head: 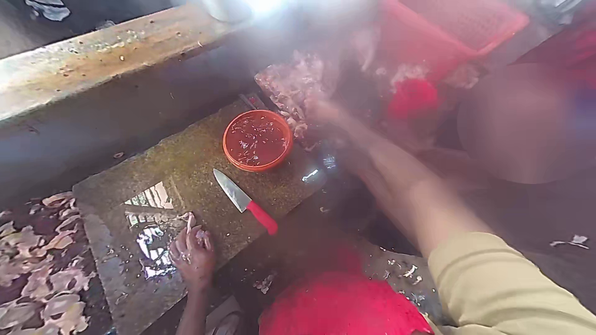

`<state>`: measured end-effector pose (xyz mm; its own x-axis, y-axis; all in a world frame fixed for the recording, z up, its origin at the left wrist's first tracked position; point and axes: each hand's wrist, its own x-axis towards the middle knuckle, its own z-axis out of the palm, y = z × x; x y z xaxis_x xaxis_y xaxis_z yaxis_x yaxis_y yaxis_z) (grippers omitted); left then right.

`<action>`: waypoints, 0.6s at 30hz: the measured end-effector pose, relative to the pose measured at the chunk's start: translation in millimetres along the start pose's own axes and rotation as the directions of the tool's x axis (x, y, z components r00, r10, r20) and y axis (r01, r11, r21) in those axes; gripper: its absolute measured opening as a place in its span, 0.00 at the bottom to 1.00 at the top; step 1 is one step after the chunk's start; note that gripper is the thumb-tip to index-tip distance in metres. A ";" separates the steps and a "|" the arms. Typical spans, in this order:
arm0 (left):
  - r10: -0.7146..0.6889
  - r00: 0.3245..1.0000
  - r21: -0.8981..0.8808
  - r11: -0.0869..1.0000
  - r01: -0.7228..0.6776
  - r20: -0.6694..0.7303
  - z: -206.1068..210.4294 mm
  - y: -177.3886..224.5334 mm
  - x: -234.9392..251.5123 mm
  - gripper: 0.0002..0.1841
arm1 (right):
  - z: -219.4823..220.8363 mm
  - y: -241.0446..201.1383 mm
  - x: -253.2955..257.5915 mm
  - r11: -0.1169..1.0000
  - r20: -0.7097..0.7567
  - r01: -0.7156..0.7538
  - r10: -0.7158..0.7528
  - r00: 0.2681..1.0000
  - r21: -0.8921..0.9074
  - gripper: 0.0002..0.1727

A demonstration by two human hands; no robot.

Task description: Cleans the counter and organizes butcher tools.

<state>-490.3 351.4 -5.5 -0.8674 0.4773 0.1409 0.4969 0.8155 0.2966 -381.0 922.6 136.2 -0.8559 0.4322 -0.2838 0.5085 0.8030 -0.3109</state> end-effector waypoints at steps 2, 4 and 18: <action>-0.002 1.000 -0.002 1.000 0.002 -0.004 -0.7 -0.1 0.6 0.24 | 36.1 -28.2 -9.7 0.988 0.059 -0.154 0.153 0.986 0.020 0.24; -0.006 1.000 -0.010 1.000 0.006 -0.001 -0.4 -0.6 2.1 0.24 | 67.0 -43.3 -14.9 0.975 0.013 -0.216 0.216 0.976 0.059 0.27; -0.023 1.000 -0.133 0.991 0.025 0.013 -2.6 -6.8 0.3 0.24 | 41.9 -67.8 -97.8 0.466 -0.125 0.005 0.228 0.966 0.885 0.25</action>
<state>-494.0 345.1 -5.1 -0.8783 0.4623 0.1219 0.4673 0.7766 0.4225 -327.8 808.6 147.1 -0.7224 0.6515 -0.2315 0.3156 0.0128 -0.9488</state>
